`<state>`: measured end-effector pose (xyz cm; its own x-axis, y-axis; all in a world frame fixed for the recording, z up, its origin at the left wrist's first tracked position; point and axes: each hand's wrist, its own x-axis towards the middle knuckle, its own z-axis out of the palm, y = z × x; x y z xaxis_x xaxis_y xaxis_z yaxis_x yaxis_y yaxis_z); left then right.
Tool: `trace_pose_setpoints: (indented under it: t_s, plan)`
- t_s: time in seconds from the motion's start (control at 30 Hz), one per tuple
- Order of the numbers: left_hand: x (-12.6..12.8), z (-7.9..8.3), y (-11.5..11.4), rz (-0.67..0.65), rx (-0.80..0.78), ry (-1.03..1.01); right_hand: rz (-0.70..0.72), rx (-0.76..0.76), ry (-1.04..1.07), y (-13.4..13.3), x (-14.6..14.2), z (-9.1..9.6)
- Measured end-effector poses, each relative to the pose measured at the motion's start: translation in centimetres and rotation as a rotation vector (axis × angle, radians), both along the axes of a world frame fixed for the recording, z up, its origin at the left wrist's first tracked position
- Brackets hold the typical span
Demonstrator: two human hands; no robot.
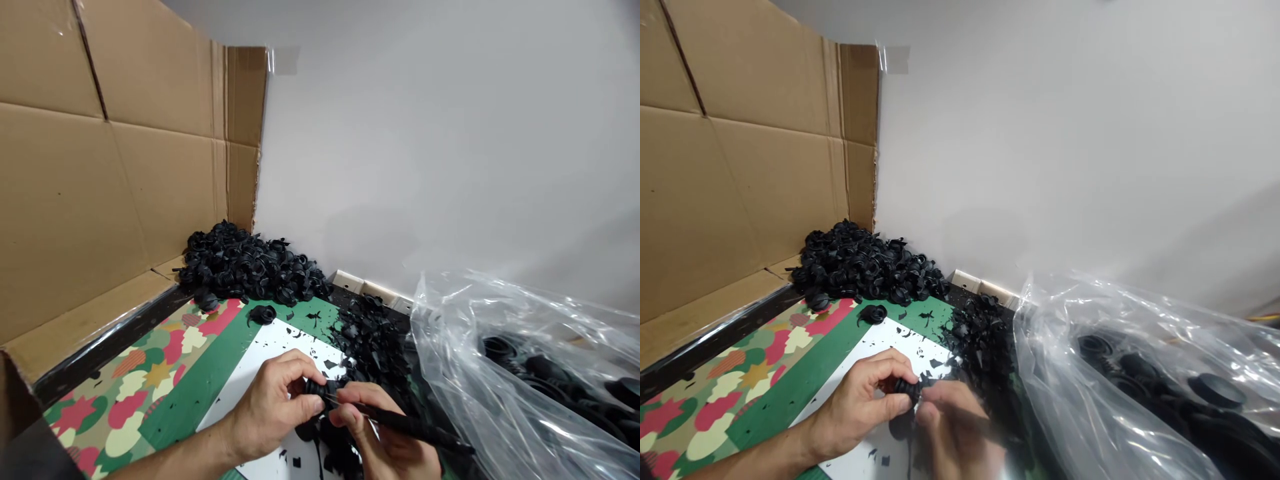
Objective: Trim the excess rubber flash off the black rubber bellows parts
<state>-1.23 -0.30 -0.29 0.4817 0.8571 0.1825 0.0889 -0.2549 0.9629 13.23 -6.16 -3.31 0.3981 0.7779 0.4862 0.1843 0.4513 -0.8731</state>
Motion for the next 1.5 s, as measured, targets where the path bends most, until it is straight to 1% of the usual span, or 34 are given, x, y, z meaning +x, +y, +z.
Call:
trace_pose_setpoints:
  t_s: [0.07, 0.13, 0.17, 0.2, 0.23, 0.27, 0.3, 0.33, 0.37, 0.4, 0.43, 0.53, 0.63, 0.73, 0.83, 1.0, 1.1, 1.17, 1.2, 1.3, 1.37, 1.5]
  plan:
    - [0.1, -0.2, -0.1, 0.017, 0.013, 0.024, -0.026, 0.07, -0.166, 0.0, 0.1, 0.3]
    - [0.3, -0.4, -0.2, 0.02, 0.001, 0.045, -0.124, 0.127, -0.359, 0.1, 0.9, 0.5]
    - [0.4, -0.5, -0.3, 0.015, -0.016, 0.049, -0.195, 0.15, -0.439, 0.2, 1.6, 0.6]
    - [0.4, -0.6, -0.4, 0.007, -0.04, 0.044, -0.265, 0.17, -0.471, 0.3, 2.3, 0.6]
    - [0.5, -0.7, -0.5, 0.001, -0.064, 0.031, -0.307, 0.173, -0.46, 0.4, 3.1, 0.7]
    - [0.5, -0.7, -0.5, -0.001, -0.084, 0.014, -0.384, 0.123, -0.402, 0.5, 3.7, 0.7]
    - [0.5, -0.7, -0.5, 0.001, -0.098, -0.004, -0.448, -0.014, -0.307, 0.5, 4.2, 0.8]
    - [0.5, -0.6, -0.5, 0.006, -0.104, -0.02, -0.472, -0.14, -0.207, 0.5, 4.5, 0.8]
    - [0.5, -0.5, -0.5, 0.015, -0.104, -0.033, -0.468, -0.24, -0.102, 0.4, 4.5, 0.9]
    - [0.5, -0.5, -0.5, 0.025, -0.099, -0.044, -0.428, -0.298, -0.005, 0.4, 4.3, 1.0]
    - [0.5, -0.4, -0.4, 0.034, -0.096, -0.058, -0.368, -0.308, 0.079, 0.4, 3.9, 1.1]
    - [0.5, -0.2, -0.3, 0.046, -0.101, -0.126, -0.189, -0.235, 0.243, 0.3, 2.7, 1.3]
    - [0.6, -0.3, -0.1, 0.051, -0.114, -0.205, -0.055, -0.206, 0.316, 0.3, 1.8, 1.5]
    - [0.6, -0.6, -0.1, 0.043, -0.153, -0.257, 0.036, -0.202, 0.36, 0.2, 1.4, 1.5]
    - [0.4, -0.9, 0.0, 0.051, -0.136, -0.253, 0.062, -0.184, 0.362, 0.2, 1.2, 1.4]
    - [0.3, -0.5, 0.0, 0.121, 0.0, -0.18, 0.068, -0.172, 0.402, 0.1, 0.7, 1.5]
    - [0.2, -0.3, 0.0, 0.139, 0.018, -0.151, 0.114, -0.197, 0.464, 0.2, 1.0, 1.8]
    - [0.2, -0.2, -0.1, 0.157, 0.02, -0.13, 0.147, -0.239, 0.506, 0.2, 1.5, 1.9]
    - [0.2, -0.2, -0.1, 0.165, 0.019, -0.121, 0.124, -0.268, 0.492, 0.2, 1.7, 2.0]
    - [0.3, -0.2, -0.2, 0.177, 0.012, -0.105, -0.014, -0.318, 0.35, 0.2, 1.8, 1.8]
    - [0.3, -0.2, -0.3, 0.177, 0.017, -0.101, -0.045, -0.267, 0.317, 0.1, 1.4, 1.5]
    - [0.4, -0.2, -0.3, 0.168, 0.04, -0.092, -0.008, -0.109, 0.318, 0.2, -0.1, 0.8]
